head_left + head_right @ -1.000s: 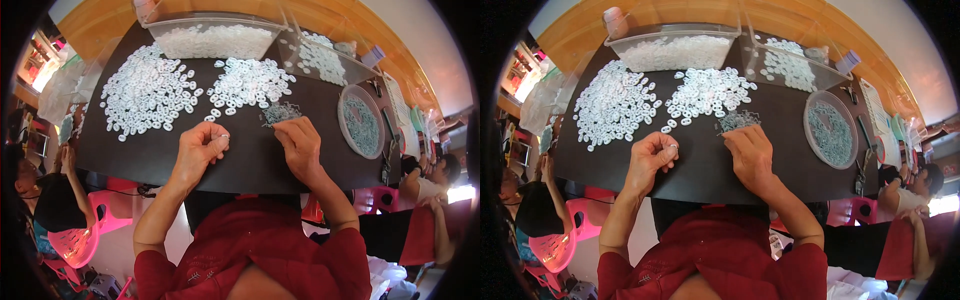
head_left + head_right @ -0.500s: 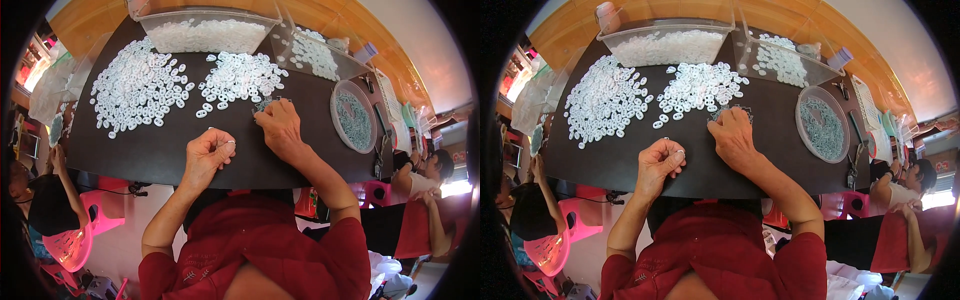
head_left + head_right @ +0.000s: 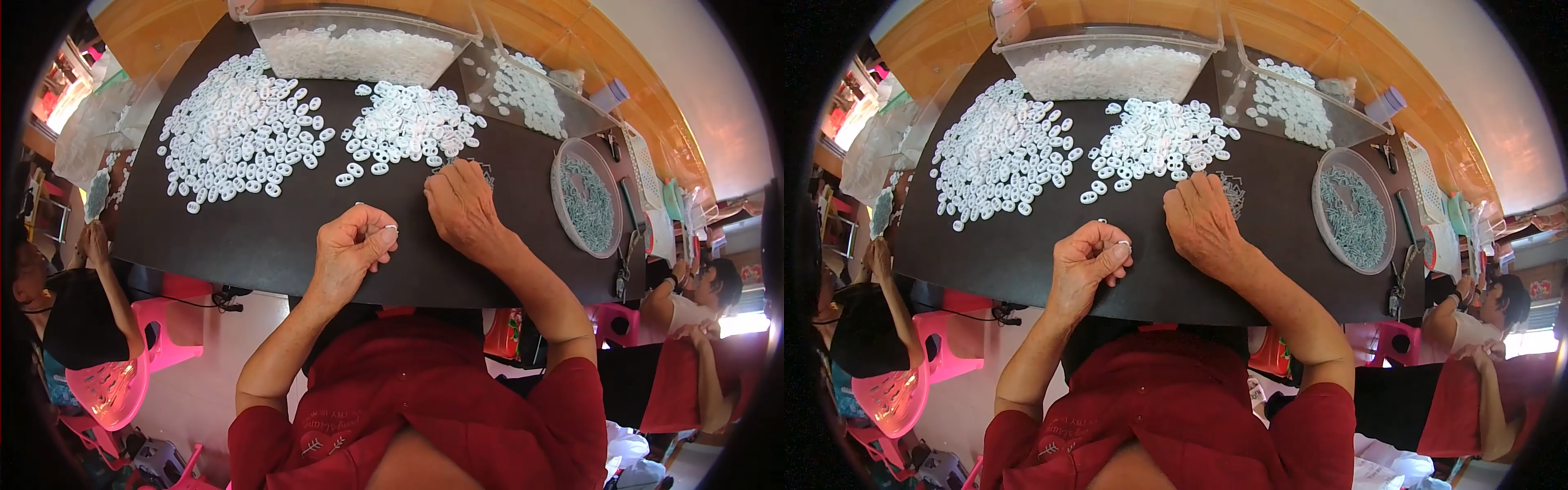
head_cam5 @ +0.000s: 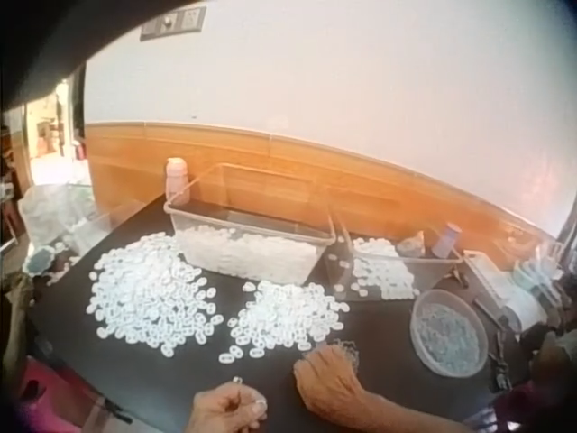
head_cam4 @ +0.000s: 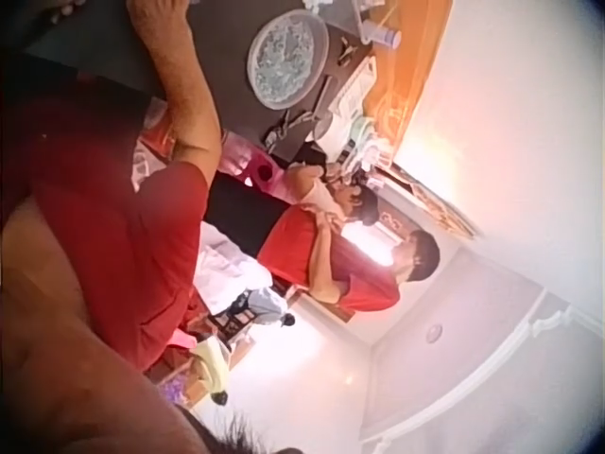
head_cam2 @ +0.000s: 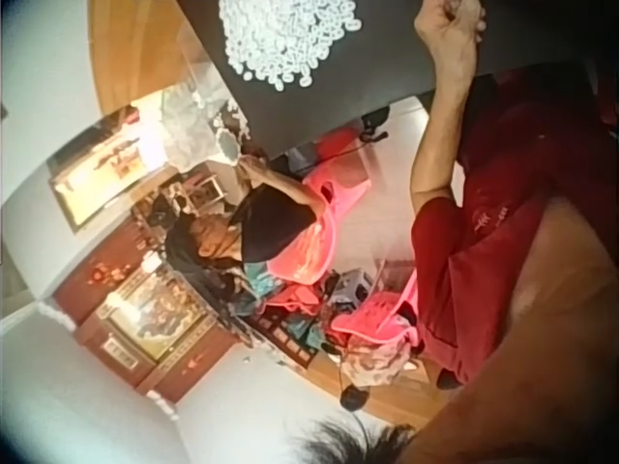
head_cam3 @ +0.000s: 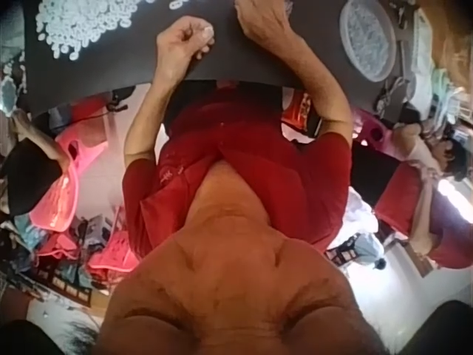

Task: Manually assembling small metal pins into white plastic components on a workbench.

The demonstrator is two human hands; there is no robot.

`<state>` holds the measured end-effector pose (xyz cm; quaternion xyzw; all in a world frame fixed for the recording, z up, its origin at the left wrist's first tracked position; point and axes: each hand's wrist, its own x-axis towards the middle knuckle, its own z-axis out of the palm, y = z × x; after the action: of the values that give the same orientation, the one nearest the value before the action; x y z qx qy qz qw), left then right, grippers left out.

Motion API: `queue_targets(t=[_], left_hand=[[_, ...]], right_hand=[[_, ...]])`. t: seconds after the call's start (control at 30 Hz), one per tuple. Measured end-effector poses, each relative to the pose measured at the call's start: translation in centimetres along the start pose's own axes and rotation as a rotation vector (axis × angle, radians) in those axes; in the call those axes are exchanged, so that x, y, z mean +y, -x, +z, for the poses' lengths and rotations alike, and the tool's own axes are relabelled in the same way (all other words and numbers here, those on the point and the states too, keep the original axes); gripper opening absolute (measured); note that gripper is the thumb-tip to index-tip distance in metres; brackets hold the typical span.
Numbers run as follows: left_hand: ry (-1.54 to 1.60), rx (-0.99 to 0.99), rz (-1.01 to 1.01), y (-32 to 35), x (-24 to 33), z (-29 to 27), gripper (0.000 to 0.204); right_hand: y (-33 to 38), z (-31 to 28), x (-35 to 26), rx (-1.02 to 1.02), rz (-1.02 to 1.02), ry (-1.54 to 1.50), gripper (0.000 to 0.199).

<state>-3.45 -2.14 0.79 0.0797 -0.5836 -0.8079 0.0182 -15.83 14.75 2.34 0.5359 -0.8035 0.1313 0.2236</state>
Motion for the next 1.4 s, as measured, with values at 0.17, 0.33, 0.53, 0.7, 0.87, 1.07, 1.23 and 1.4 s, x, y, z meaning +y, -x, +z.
queue_targets(t=[0.17,0.33,0.53,0.7,0.87,1.07,1.23,1.4], left_hand=[[0.002,0.006,-0.01,0.0,0.0,0.0,0.014],[0.034,0.024,-0.006,0.1,-0.2,0.1,0.014],[0.091,0.055,0.014,0.2,-0.1,0.2,0.013],[0.151,0.041,0.038,0.2,-0.1,0.3,0.014],[0.172,0.038,0.021,0.5,-0.3,0.5,0.015],[0.192,0.053,0.026,0.6,-0.3,0.4,0.012],[0.172,0.047,0.039,0.7,-0.5,0.3,0.012],[0.104,0.063,0.061,0.9,-0.6,0.5,0.014]], right_hand=[[0.3,0.1,0.0,0.074,0.045,-0.085,0.015],[0.5,-0.5,-1.0,0.137,0.144,-0.232,0.016],[0.7,-2.0,-3.2,-0.022,0.469,-0.664,0.014],[0.5,-2.5,-4.0,-0.06,0.519,-0.888,0.011],[0.1,-2.8,-5.0,-0.078,0.663,-1.083,0.01],[0.2,-2.4,-5.2,-0.069,0.698,-1.116,0.013],[0.0,-2.3,-5.2,-0.09,0.695,-1.097,0.013],[0.0,-2.3,-5.1,-0.119,0.728,-1.116,0.014]])
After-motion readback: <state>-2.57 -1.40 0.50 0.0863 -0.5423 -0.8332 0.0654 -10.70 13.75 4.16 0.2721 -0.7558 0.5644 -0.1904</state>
